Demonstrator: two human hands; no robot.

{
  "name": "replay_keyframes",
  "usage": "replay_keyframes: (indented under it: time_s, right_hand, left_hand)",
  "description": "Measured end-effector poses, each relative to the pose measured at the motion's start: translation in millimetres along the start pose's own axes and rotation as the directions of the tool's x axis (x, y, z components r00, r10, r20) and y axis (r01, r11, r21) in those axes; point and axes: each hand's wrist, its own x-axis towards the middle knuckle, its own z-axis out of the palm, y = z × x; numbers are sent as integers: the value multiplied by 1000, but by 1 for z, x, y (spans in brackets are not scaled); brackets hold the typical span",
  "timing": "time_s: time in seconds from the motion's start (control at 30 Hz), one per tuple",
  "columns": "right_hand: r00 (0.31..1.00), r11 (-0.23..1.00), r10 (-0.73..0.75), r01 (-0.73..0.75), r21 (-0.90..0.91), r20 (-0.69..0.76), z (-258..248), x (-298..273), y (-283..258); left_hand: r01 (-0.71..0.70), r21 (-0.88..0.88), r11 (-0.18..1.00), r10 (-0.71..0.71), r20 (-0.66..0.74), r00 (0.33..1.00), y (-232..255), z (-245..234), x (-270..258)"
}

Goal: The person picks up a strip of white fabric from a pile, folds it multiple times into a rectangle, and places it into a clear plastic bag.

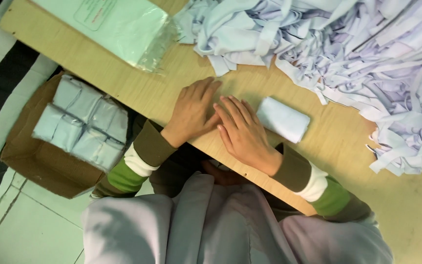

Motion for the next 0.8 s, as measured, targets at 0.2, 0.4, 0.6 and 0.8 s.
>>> replay_keyframes:
  time_s: [0.2,0.4,0.6,0.8]
  right_hand:
    - [993,963,85,-103,249,81,57,92,-17]
    - [999,983,-42,41,180,-3,113,144,-11]
    - [979,949,-133,170,265,-154,113,186,-8]
    - [980,982,-101,126,142,-171,128,207,4]
  left_hand:
    - [289,307,907,-176,-349,921,-48,-31,-25]
    - [455,122,882,-374,-405,834,-73,-39,-25]
    - [453,-106,885,-452,-430,781,-84,-50,-15]
    - [438,-190,878,-477,-411,777,-97,-52,-9]
